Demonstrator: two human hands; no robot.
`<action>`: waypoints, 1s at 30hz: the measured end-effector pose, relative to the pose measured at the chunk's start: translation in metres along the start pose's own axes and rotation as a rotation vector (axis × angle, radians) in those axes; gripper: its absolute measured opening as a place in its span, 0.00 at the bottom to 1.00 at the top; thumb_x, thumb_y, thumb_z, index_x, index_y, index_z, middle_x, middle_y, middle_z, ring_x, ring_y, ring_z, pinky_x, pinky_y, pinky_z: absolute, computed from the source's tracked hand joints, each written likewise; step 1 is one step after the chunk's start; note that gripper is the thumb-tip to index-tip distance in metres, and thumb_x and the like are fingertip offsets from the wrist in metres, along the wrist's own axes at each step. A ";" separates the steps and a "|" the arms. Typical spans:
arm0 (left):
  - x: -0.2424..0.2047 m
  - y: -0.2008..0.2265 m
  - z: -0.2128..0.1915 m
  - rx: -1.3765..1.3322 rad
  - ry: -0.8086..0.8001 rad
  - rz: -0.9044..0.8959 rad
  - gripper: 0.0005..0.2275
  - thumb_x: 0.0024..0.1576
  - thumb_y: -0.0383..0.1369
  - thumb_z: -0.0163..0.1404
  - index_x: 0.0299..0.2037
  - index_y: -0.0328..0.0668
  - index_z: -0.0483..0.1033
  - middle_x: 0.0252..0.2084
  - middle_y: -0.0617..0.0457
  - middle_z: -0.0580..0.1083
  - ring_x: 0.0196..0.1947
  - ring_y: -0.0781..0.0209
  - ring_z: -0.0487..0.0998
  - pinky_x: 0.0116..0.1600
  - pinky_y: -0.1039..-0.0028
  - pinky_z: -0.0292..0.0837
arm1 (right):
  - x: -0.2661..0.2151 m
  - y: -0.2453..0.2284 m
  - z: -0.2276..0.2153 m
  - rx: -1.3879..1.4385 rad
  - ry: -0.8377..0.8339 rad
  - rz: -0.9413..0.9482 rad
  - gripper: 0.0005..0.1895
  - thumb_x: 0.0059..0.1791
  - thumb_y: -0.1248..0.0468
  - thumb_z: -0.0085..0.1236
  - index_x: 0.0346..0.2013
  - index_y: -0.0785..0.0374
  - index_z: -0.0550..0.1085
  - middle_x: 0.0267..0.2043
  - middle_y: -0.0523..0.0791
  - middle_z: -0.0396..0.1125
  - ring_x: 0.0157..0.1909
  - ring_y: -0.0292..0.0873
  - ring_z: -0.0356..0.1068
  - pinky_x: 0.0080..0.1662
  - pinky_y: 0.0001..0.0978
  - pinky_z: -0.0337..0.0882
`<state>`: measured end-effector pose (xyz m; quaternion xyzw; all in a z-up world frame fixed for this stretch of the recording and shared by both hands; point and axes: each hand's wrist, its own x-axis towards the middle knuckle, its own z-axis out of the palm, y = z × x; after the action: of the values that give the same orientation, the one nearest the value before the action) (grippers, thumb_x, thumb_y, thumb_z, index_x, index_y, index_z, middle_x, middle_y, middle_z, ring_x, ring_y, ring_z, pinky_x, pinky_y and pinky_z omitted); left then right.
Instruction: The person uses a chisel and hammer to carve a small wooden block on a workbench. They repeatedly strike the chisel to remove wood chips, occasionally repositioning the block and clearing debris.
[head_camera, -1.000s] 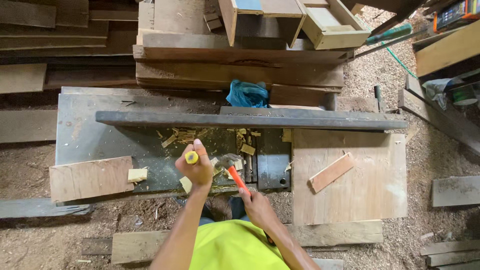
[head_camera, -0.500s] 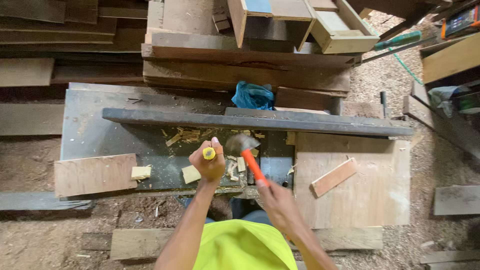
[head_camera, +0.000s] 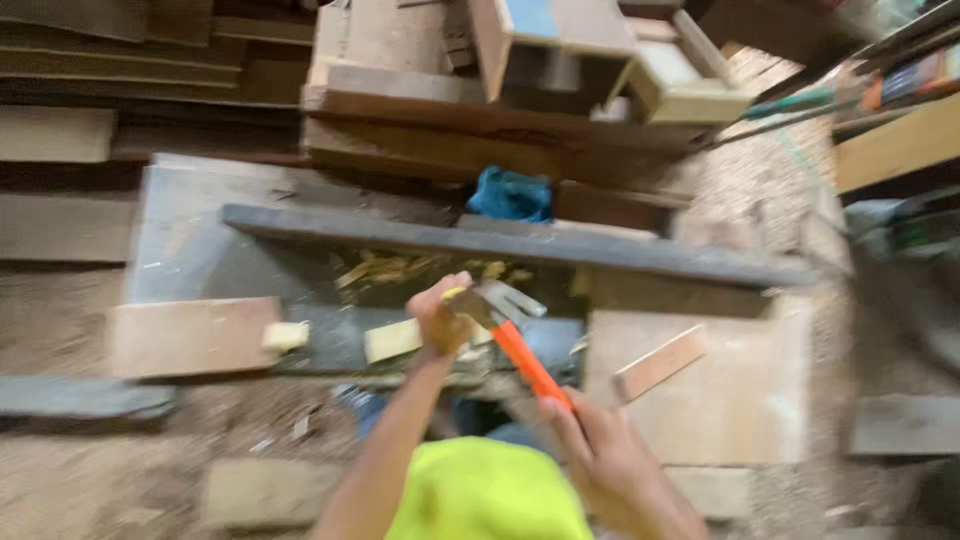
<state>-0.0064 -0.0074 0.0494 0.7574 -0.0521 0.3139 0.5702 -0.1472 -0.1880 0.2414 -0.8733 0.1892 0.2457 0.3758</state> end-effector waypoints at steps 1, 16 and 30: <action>0.002 0.000 0.006 0.005 0.008 0.046 0.08 0.53 0.25 0.54 0.25 0.40 0.68 0.21 0.47 0.66 0.19 0.51 0.69 0.27 0.68 0.65 | -0.003 0.005 -0.008 -0.021 0.037 0.025 0.20 0.54 0.56 0.52 0.59 0.56 0.77 0.19 0.46 0.58 0.22 0.39 0.57 0.26 0.37 0.62; -0.010 -0.003 0.006 0.032 0.008 -0.077 0.16 0.58 0.24 0.56 0.21 0.38 0.61 0.18 0.45 0.62 0.18 0.45 0.67 0.26 0.63 0.62 | -0.017 -0.025 0.022 0.612 0.262 -0.365 0.25 0.54 0.44 0.48 0.35 0.65 0.72 0.22 0.41 0.64 0.21 0.37 0.58 0.26 0.30 0.57; -0.012 -0.002 0.003 -0.128 -0.050 0.037 0.08 0.53 0.24 0.56 0.26 0.34 0.69 0.21 0.45 0.66 0.20 0.47 0.71 0.27 0.66 0.67 | 0.026 0.073 0.044 0.658 0.104 -0.144 0.22 0.55 0.50 0.46 0.34 0.66 0.77 0.23 0.43 0.64 0.25 0.37 0.60 0.27 0.31 0.60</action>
<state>-0.0137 -0.0126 0.0411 0.7258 -0.1005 0.3014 0.6101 -0.1764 -0.2059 0.1593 -0.7279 0.2149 0.0992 0.6435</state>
